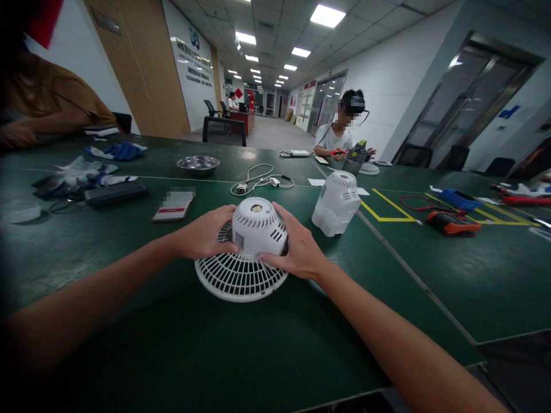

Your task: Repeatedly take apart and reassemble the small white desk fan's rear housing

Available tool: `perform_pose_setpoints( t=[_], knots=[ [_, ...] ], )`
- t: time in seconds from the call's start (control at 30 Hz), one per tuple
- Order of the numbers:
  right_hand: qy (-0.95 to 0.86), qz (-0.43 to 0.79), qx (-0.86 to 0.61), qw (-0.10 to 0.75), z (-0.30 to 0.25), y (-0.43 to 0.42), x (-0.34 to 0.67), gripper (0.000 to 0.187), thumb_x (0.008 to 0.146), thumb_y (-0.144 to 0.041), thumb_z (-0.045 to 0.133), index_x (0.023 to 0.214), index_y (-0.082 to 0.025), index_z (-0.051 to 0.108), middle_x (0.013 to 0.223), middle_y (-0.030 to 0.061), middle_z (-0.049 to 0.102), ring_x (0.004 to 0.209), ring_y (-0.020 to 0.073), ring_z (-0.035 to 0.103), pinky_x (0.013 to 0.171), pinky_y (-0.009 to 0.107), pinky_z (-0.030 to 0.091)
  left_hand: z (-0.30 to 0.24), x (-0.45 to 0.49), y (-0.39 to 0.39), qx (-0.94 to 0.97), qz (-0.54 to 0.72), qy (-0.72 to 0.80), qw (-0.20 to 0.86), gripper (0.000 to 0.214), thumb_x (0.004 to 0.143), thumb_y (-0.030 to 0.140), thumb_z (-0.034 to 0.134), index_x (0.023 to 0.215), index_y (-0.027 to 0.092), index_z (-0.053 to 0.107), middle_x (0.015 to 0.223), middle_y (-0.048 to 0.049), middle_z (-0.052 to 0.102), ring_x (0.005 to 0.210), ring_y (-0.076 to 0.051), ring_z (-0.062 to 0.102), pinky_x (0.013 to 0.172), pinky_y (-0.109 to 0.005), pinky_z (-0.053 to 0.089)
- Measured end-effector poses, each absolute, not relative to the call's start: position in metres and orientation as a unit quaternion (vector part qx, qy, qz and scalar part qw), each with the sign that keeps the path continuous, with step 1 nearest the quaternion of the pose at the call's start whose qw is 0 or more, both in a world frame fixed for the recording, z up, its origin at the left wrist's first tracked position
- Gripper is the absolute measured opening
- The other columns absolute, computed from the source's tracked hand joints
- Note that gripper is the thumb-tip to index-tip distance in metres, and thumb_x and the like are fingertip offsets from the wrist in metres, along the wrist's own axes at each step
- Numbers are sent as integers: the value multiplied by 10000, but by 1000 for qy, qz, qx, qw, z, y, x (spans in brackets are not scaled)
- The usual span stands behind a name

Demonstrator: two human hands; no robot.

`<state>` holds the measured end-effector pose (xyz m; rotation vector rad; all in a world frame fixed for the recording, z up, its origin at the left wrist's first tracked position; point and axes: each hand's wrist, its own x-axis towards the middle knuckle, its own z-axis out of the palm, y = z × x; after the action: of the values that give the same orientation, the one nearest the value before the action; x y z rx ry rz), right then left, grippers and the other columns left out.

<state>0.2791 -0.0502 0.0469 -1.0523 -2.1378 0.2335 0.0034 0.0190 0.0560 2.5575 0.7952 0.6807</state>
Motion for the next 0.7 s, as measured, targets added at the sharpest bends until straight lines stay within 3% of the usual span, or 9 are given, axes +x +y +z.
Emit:
perform_pose_setpoints(
  t=[0.1, 0.2, 0.3, 0.4, 0.57, 0.7],
  knots=[
    [-826, 137, -403, 368, 47, -49, 285, 1191, 697, -535, 873, 1623, -308, 158, 1468, 172, 562, 1227, 425, 622, 999, 684, 521, 56, 6, 16, 894, 276, 290, 201, 590, 859, 377, 693, 1406, 192, 570, 1310, -152, 671, 1200, -353, 628, 1059, -579, 458],
    [-811, 236, -389, 369, 46, -49, 290, 1058, 810, -496, 784, 1620, -321, 128, 1226, 121, 705, 939, 324, 727, 784, 559, 629, 54, 8, 11, 876, 291, 277, 265, 779, 913, 367, 631, 1602, 256, 285, 1425, -148, 614, 1301, -354, 585, 1097, -602, 438],
    [-807, 277, -374, 362, 45, -53, 290, 978, 832, -472, 744, 1609, -339, 165, 1187, 97, 712, 875, 284, 727, 701, 485, 644, 53, 12, 6, 887, 281, 234, 281, 1135, 804, 464, 770, 1646, 290, 28, 1608, -188, 407, 1421, -436, 453, 1149, -667, 358],
    [-807, 290, -370, 357, 46, -57, 286, 977, 819, -456, 741, 1609, -352, 175, 1194, 94, 706, 841, 274, 721, 661, 466, 643, 50, 18, 1, 894, 288, 222, 261, 1375, 684, 509, 866, 1630, 300, -111, 1661, -223, 266, 1446, -500, 386, 1165, -710, 305],
    [-814, 282, -369, 349, 47, -59, 283, 987, 812, -378, 721, 1615, -345, 148, 1146, 82, 715, 750, 238, 700, 650, 462, 634, 47, 25, -5, 895, 318, 219, 225, 1365, 675, 494, 871, 1611, 325, -107, 1645, -216, 258, 1420, -490, 412, 1159, -667, 350],
    [-818, 276, -374, 339, 49, -60, 281, 987, 805, -307, 702, 1614, -351, 136, 1048, 52, 719, 716, 219, 679, 629, 443, 623, 48, 26, -9, 892, 341, 215, 205, 1272, 682, 449, 856, 1596, 321, -18, 1566, -200, 373, 1316, -452, 513, 1100, -625, 429]
  ],
)
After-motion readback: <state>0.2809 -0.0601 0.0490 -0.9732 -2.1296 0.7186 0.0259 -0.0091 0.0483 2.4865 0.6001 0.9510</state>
